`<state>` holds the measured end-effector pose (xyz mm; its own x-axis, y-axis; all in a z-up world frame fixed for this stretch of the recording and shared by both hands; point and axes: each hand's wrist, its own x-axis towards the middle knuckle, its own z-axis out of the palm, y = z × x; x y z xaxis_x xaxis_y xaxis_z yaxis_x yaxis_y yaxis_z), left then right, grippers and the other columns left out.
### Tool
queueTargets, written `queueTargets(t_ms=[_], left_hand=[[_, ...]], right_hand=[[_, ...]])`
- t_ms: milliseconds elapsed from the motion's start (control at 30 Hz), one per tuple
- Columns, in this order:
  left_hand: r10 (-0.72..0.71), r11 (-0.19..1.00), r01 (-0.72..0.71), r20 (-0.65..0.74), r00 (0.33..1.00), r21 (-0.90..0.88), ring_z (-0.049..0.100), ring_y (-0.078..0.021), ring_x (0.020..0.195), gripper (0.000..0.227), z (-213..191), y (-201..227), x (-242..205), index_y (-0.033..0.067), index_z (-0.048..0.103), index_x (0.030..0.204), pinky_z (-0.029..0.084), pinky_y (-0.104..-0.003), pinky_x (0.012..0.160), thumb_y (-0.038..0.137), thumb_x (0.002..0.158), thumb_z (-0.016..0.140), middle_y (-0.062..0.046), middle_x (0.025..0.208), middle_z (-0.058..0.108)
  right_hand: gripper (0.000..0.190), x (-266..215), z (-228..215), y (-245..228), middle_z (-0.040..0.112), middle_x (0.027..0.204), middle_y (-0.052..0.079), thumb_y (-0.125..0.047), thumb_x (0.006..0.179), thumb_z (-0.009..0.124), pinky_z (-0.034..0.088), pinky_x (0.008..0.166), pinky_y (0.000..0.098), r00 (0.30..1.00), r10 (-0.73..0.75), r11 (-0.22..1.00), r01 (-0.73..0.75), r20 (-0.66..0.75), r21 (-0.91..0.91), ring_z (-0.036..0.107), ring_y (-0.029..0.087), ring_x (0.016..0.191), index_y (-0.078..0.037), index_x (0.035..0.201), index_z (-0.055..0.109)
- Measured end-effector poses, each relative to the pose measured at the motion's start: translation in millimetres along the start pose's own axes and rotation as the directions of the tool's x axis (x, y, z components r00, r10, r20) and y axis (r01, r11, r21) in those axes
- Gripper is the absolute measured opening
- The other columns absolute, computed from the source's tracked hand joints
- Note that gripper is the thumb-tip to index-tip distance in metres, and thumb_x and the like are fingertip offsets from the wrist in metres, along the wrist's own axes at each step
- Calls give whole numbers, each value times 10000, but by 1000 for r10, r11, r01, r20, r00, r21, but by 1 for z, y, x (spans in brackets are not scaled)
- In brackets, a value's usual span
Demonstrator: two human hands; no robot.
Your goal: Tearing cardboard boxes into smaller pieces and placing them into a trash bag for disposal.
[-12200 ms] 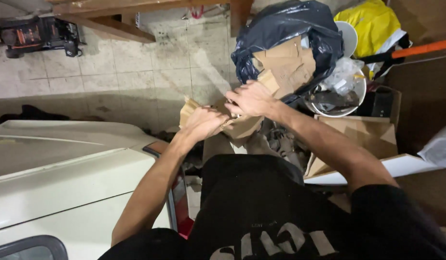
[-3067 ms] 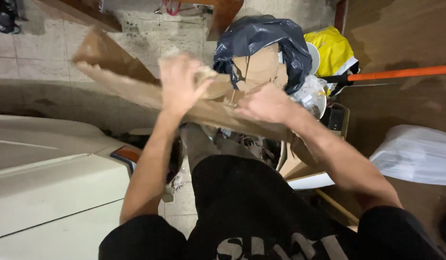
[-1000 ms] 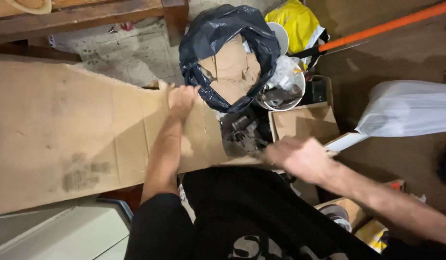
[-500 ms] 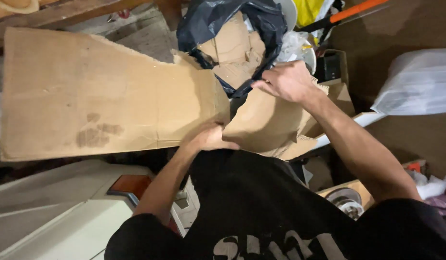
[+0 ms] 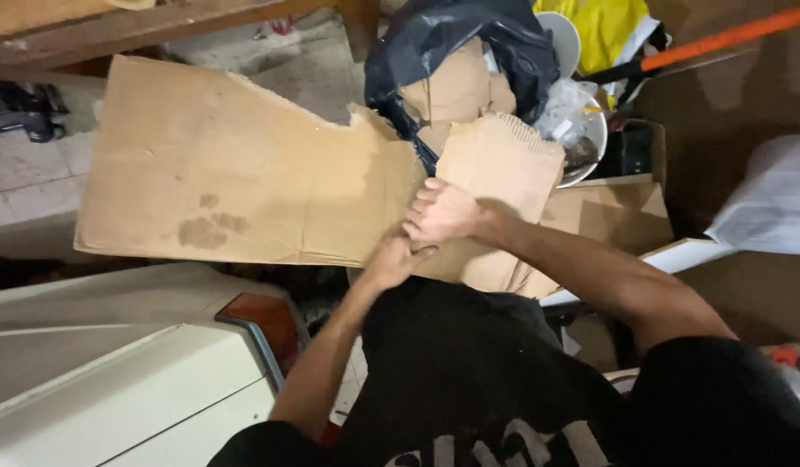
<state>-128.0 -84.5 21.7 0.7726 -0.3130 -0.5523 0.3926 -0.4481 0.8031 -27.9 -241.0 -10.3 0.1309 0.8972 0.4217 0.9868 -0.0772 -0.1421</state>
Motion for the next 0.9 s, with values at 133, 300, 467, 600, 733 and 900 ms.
queueTargets(t_ms=[133,300,467,600,733,900], left_hand=[[-13,990,35,-157,987,139,642,-385,1185,451,41,-22,-2,129,767,1106,501,-503,1032,518,965,590,-224,1132,713],[-36,900,91,-136,990,427,740,-321,1041,395,47,-5,16,213,596,1285,559,-525,948,474,1020,463,-150,916,761],[-106,868,111,-38,994,484,720,-374,1089,502,25,5,11,264,534,1440,512,-503,1048,408,960,496,-168,1099,761],[-128,947,143,-72,989,286,694,-434,1101,539,-2,20,-11,163,645,1312,496,-540,1051,536,960,482,-215,1102,750],[14,1000,-15,112,994,8,552,-467,1304,842,-48,28,-25,43,596,1398,405,-556,1147,573,764,763,-261,1370,625],[-65,989,70,42,997,-127,674,-336,1152,650,-66,18,-28,66,710,1221,480,-490,1038,580,825,749,-169,1195,737]], right_hand=[[438,-6,13,-8,617,490,-36,-373,949,508,411,674,339,992,119,986,-113,41,-125,625,141,528,-270,528,576],[432,-21,39,4,625,456,-37,-385,925,472,433,659,337,941,293,926,-235,170,-296,659,123,485,-283,548,656],[629,-20,51,12,711,591,90,-497,992,350,498,739,374,734,435,892,-431,521,-139,756,251,654,-155,647,750],[555,5,21,9,668,533,82,-452,969,446,507,704,352,834,416,908,-401,363,-121,736,235,609,-158,578,708],[469,45,-21,0,624,510,-23,-379,988,534,451,651,312,969,242,968,-238,44,-84,659,143,551,-236,542,567],[472,51,-10,20,608,515,-41,-368,1031,529,459,610,320,943,331,943,-331,-23,-27,656,155,545,-239,577,555]])
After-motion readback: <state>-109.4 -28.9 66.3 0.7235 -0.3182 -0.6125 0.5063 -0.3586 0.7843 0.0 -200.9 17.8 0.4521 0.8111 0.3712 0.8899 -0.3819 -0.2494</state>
